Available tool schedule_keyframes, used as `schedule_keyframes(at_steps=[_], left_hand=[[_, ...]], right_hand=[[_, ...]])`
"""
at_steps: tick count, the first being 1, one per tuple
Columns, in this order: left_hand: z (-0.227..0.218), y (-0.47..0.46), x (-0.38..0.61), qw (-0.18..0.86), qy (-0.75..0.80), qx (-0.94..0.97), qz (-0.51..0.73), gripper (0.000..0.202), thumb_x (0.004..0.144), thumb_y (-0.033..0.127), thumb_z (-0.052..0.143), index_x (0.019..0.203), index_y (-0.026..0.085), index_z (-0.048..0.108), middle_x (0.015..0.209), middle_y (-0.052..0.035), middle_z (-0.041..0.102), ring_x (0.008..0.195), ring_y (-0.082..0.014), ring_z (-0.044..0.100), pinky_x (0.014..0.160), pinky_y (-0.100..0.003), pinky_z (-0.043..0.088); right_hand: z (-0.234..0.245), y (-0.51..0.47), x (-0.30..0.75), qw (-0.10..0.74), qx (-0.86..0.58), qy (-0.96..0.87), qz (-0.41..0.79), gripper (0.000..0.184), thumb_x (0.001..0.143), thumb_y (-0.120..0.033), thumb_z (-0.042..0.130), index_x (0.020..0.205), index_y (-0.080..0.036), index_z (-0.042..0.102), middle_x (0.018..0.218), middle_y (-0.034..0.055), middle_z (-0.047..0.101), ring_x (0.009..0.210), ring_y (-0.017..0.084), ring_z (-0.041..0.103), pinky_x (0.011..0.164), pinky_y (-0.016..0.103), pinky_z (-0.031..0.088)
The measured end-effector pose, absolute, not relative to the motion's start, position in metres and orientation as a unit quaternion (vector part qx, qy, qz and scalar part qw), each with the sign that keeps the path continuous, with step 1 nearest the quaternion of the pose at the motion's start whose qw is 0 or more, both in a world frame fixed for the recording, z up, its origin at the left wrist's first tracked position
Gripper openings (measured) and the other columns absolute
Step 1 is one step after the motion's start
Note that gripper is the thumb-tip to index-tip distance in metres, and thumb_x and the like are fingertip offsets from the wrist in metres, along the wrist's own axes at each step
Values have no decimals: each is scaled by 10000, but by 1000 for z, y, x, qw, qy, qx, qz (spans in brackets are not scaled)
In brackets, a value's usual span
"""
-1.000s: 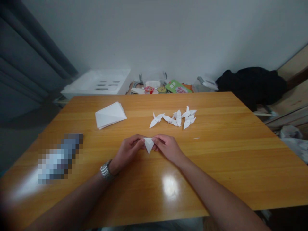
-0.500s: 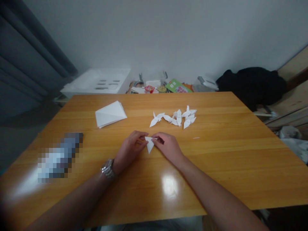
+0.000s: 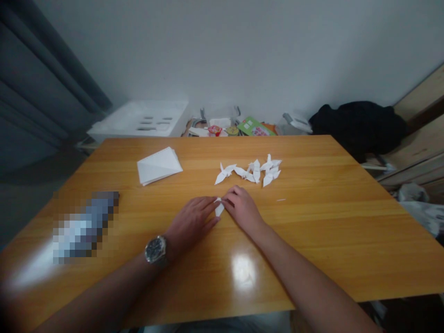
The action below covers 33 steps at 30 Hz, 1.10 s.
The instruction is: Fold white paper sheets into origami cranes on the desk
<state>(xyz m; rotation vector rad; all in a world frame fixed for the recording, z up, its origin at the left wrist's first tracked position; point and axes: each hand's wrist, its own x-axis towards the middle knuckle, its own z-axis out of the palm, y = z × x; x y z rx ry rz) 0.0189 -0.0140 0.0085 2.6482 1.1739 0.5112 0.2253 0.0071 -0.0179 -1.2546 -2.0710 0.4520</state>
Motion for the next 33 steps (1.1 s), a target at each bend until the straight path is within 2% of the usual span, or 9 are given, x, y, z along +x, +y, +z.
schedule_keyframes(at_steps=[5,11,16,20,24,29,31,33], left_hand=[[12,-13,20,66,403,902,140,370,958,314,574,1308,192,567,1337,-81,611,1217,-255,545,1081,-419,409],[14,-18,27,12,402,910,99,385,966,299,546,1319,144,546,1337,-116,599,1203,-274,540,1047,-432,423],[7,-21,25,12,399,910,110,457,966,326,544,1364,105,511,1379,-162,560,1263,-294,506,1087,-449,387],[3,-14,19,82,399,899,162,384,976,315,537,1335,179,545,1355,-114,576,1230,-256,530,1073,-429,406],[0,-7,17,140,423,871,205,272,946,273,595,1213,219,596,1230,-72,614,1139,-240,555,1013,-415,448],[0,-7,22,161,454,841,246,369,839,223,724,1171,199,564,1167,-77,579,1100,-254,534,982,-425,470],[1,-7,21,162,455,840,247,341,837,233,726,1140,198,574,1166,-78,568,1105,-256,529,995,-429,469],[1,-7,20,158,449,846,238,372,855,248,709,1200,213,575,1221,-86,551,1151,-262,517,1033,-440,454]], right_hand=[[-15,6,229,289,-462,-827,140,165,957,-278,604,953,-202,751,982,87,609,928,219,571,830,365,492],[-6,9,236,226,-430,-865,128,187,962,-274,590,985,-215,766,984,95,593,942,226,568,847,381,498],[-12,12,242,278,-432,-841,171,149,932,-265,641,999,-213,764,1031,90,602,955,216,583,858,377,503],[-19,14,242,313,-449,-813,197,123,891,-261,694,986,-200,741,1010,77,619,948,217,596,856,380,504],[-17,13,239,310,-458,-804,216,84,876,-263,711,935,-204,723,985,67,626,943,218,600,850,374,499],[-14,13,237,323,-470,-789,229,76,915,-243,658,876,-201,709,920,51,639,893,200,606,819,352,490],[-15,14,236,335,-489,-770,235,87,918,-217,643,852,-200,696,889,41,638,858,191,608,789,337,489],[-17,16,234,347,-507,-752,238,31,896,-193,662,875,-200,683,888,33,632,825,182,606,751,320,489]])
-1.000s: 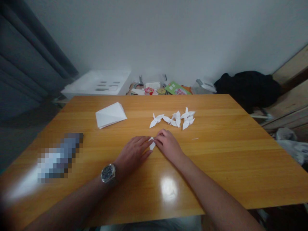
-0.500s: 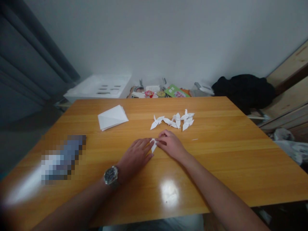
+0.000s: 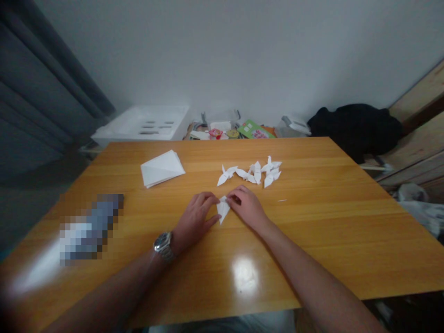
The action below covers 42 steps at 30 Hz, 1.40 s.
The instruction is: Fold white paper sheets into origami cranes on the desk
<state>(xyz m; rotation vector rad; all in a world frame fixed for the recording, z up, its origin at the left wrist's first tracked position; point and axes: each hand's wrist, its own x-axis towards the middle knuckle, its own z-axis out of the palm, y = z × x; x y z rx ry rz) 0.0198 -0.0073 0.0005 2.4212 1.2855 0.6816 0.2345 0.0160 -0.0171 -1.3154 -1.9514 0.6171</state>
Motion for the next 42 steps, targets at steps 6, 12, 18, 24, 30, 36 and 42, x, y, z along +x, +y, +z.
schedule_keyframes(at_steps=[6,12,18,24,30,36,42], left_hand=[[-3,-6,16,120,447,861,209,486,910,331,643,1372,232,535,1370,-119,490,1263,-286,472,1107,-471,407],[-6,-5,14,102,448,867,194,490,924,371,626,1390,244,540,1372,-125,507,1259,-297,481,1088,-494,419],[-9,1,10,166,434,846,263,288,912,340,652,1178,231,662,1286,-98,565,1207,-257,533,1067,-460,446],[-10,6,10,203,443,817,307,144,932,311,614,933,190,691,1179,-94,599,1122,-236,583,1013,-439,486],[-13,5,8,201,428,832,291,311,836,133,649,1135,206,684,1265,-106,566,1185,-247,554,1065,-450,461],[-14,4,8,181,432,842,267,377,839,146,641,1207,214,691,1304,-108,554,1199,-253,549,1077,-442,459],[-15,4,7,166,434,848,256,388,845,161,645,1226,223,684,1319,-103,545,1210,-257,538,1085,-443,454]], right_hand=[[-20,17,232,349,-502,-763,210,54,904,-192,651,867,-202,689,877,36,600,796,183,598,717,322,490],[-17,10,243,322,-425,-823,195,165,919,-235,642,1059,-228,730,1053,83,622,984,224,597,889,407,509],[-17,8,250,298,-419,-837,187,264,892,-286,688,1149,-233,723,1132,108,593,1052,251,566,941,458,496],[-14,7,248,270,-415,-851,175,296,915,-267,654,1208,-285,692,1164,104,587,1079,272,545,946,491,488],[-15,6,249,258,-410,-858,173,277,938,-272,623,1212,-270,668,1168,105,588,1101,273,539,959,481,477],[-14,7,248,291,-408,-841,204,185,933,-275,630,1110,-228,660,1120,93,606,1076,248,554,962,450,465],[-11,6,253,301,-428,-821,228,53,890,-259,681,915,-212,677,1114,89,573,1061,233,566,953,427,477]])
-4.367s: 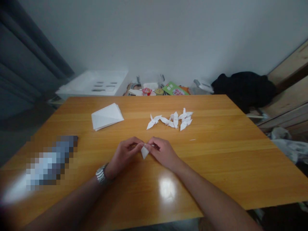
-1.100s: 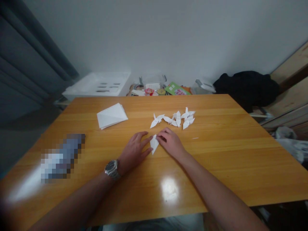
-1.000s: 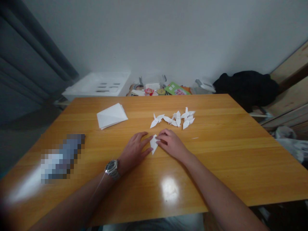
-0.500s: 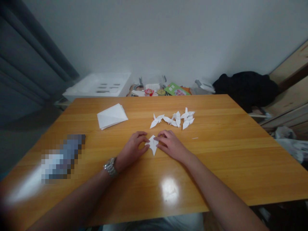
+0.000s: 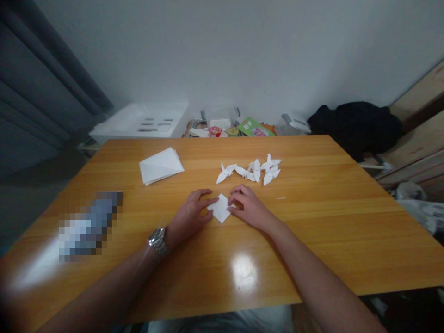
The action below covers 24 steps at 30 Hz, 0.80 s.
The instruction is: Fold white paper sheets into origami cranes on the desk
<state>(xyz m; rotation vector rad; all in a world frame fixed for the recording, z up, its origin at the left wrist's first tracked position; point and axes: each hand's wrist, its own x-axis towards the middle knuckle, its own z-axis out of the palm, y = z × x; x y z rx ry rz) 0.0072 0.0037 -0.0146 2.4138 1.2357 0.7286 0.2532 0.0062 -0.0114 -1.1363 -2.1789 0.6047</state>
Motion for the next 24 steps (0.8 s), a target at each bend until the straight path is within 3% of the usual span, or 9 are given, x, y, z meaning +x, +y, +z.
schedule_keyframes(at_steps=[5,9,12,15,24], left_hand=[[-6,-1,9,140,401,873,238,372,871,122,594,1230,209,643,1352,-109,520,1258,-270,498,1090,-458,451],[1,-3,12,192,354,894,195,270,933,95,482,1115,219,637,1225,-72,586,1087,-192,599,984,-357,520],[2,-2,12,233,344,888,198,202,931,144,540,1094,219,633,1172,-61,602,1031,-180,618,947,-325,527],[0,-1,11,253,329,884,214,197,893,225,652,1089,227,640,1196,-64,596,1069,-200,608,959,-336,513],[-2,2,8,278,323,874,235,196,863,248,700,1059,247,684,1212,-63,595,1091,-199,605,979,-346,502]], right_hand=[[-8,3,252,294,-390,-838,243,99,903,-185,644,977,-222,697,1120,93,590,1052,229,586,923,405,503],[-5,0,248,268,-359,-850,276,171,942,-146,559,991,-228,701,1068,72,619,1005,201,616,894,361,519],[-1,-1,249,255,-363,-845,299,146,899,-181,651,1029,-230,697,1102,71,614,1032,206,615,922,364,516],[2,-2,251,242,-348,-847,320,240,838,-199,738,1071,-235,695,1149,75,604,1076,218,604,954,372,507],[4,-2,250,246,-349,-848,314,128,885,-174,674,986,-234,725,1122,75,620,1071,216,615,954,373,506]])
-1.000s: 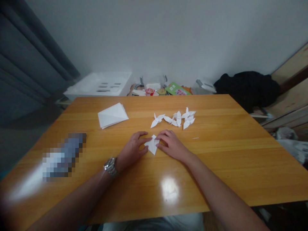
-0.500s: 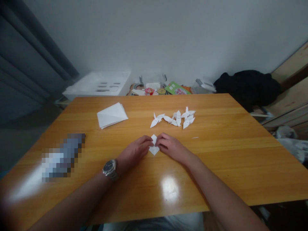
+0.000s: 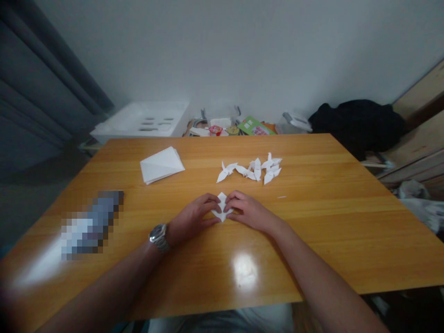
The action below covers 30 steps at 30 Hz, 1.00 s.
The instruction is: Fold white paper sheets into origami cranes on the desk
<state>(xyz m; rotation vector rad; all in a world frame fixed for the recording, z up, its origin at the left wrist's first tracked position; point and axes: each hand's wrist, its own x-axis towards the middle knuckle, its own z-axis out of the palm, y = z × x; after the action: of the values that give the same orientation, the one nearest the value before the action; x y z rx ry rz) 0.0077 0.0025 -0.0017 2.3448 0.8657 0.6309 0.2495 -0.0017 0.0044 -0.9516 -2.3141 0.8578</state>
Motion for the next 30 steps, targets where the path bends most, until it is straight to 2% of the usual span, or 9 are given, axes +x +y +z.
schedule_keyframes(at_steps=[5,8,14,16,21,30], left_hand=[[0,2,9,264,323,881,224,106,939,278,614,1007,246,689,1194,-49,594,1072,-182,608,981,-328,495],[1,1,14,234,318,897,199,128,975,272,553,970,221,671,1210,-59,595,1085,-192,593,991,-344,486],[8,-1,20,251,330,886,207,166,1025,250,436,1066,181,581,1117,-89,614,1056,-197,588,979,-350,485],[9,-1,18,266,328,880,217,147,1017,254,453,1067,190,575,1111,-79,606,1047,-190,588,968,-338,486],[6,2,11,299,296,879,224,120,890,232,662,995,205,609,1156,-59,585,1062,-185,582,960,-320,484],[-3,7,11,327,294,865,240,67,894,224,670,943,203,630,1151,-60,580,1077,-185,582,983,-324,468]], right_hand=[[3,-1,251,245,-347,-849,315,104,901,-191,665,983,-229,716,1119,74,608,1075,211,606,958,369,498],[3,-2,252,246,-347,-848,317,93,908,-195,653,971,-224,716,1123,73,607,1072,208,606,963,370,494],[1,-4,249,255,-346,-847,312,142,881,-202,688,1021,-223,705,1130,78,610,1073,213,609,962,372,498],[0,-4,247,261,-339,-850,307,91,897,-199,667,971,-221,714,1105,75,620,1057,211,614,945,363,502],[-2,-3,246,269,-331,-849,312,67,905,-201,658,934,-214,718,1084,75,630,1040,208,616,930,362,503],[-1,-3,248,270,-328,-847,320,89,890,-201,682,974,-208,713,1092,79,624,1050,199,614,941,346,493]])
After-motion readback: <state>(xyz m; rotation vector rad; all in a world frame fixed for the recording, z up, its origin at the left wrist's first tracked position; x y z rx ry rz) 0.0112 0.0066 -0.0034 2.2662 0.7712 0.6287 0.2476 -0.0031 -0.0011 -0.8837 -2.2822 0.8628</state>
